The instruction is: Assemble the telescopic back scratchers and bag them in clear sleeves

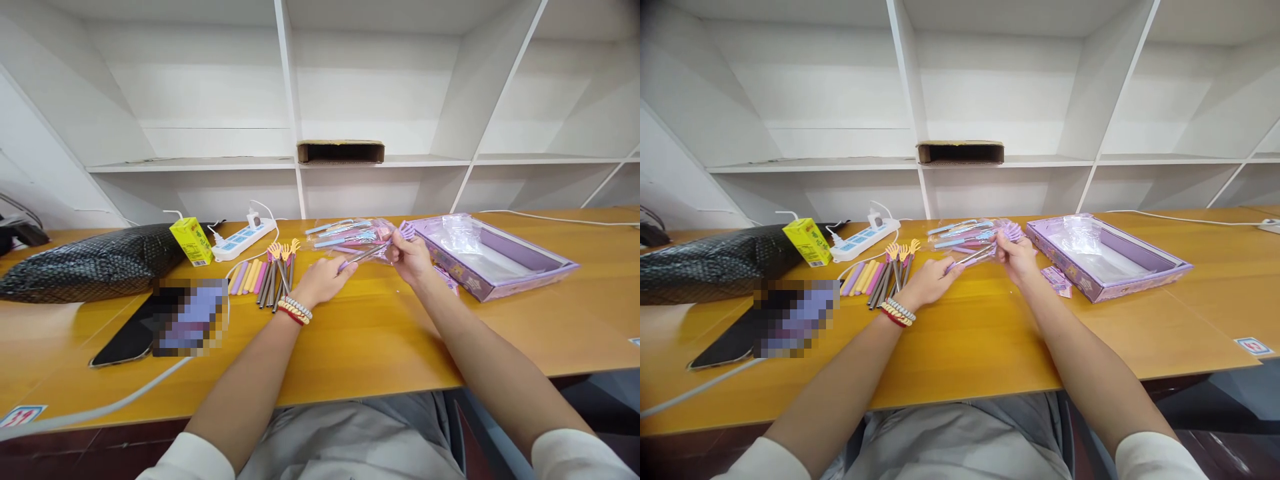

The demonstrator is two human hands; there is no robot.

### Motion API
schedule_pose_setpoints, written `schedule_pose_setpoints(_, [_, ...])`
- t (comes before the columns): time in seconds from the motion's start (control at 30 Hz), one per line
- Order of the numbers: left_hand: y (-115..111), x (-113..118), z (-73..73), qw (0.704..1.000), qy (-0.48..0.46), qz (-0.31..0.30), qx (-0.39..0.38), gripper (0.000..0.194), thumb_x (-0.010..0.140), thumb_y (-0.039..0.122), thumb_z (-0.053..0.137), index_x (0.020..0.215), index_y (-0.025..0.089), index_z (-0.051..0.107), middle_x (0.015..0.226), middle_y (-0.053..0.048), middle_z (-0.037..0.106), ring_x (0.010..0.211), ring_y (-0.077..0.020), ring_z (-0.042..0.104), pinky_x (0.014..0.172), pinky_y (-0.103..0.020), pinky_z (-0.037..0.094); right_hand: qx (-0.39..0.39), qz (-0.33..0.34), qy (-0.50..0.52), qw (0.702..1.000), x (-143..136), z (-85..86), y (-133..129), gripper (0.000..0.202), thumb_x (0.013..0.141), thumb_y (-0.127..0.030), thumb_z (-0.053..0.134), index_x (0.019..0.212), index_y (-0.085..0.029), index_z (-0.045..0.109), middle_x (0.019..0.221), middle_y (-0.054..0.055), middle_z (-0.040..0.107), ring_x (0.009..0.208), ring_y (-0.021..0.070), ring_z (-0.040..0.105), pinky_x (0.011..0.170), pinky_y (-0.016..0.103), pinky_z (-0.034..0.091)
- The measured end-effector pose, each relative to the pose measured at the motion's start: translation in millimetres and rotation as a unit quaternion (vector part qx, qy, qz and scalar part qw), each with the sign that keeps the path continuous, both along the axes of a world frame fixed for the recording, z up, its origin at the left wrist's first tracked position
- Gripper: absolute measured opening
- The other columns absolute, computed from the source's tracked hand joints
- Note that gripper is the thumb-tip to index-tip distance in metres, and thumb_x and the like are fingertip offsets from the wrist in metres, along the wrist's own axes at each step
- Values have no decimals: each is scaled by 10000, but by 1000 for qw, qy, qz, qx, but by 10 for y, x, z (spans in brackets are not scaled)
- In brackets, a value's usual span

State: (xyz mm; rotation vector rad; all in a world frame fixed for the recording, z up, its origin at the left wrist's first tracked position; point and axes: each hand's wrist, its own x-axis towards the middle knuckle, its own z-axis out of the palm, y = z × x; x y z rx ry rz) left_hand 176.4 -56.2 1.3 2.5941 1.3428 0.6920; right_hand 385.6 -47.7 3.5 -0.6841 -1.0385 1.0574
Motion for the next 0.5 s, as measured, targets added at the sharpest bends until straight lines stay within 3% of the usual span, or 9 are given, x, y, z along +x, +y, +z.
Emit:
schedule_pose_setpoints(0.17, [98, -183, 28, 998, 41, 33, 31, 542, 876, 613, 254, 760, 202, 588, 643, -38, 581, 568, -168, 501, 522, -281, 233, 30, -68, 86, 993, 359, 200, 12, 324, 727, -449, 687, 654, -159, 562, 396, -91, 291, 353, 25, 222, 347, 169, 208])
schedule_pose_setpoints(0.33, [177, -357, 63, 992, 86, 71, 55, 583, 831, 678, 282, 679, 209, 593, 622, -49, 594, 567, -186, 518, 523, -286, 230, 39, -182, 209, 960, 834, 336, 5, 350, 916, -336, 464, 626, -143, 501, 381, -102, 196, 338, 31, 127, 328, 161, 169])
schedule_pose_setpoints(0.5, [220, -464, 109, 988, 94, 93, 77, 624, 880, 619, 184, 688, 223, 627, 655, -55, 635, 624, -198, 562, 536, -286, 246, 44, -232, 281, 930, 1186, 364, -17, 404, 929, -338, 427, 576, -143, 455, 377, -103, 140, 340, 39, 71, 304, 165, 123])
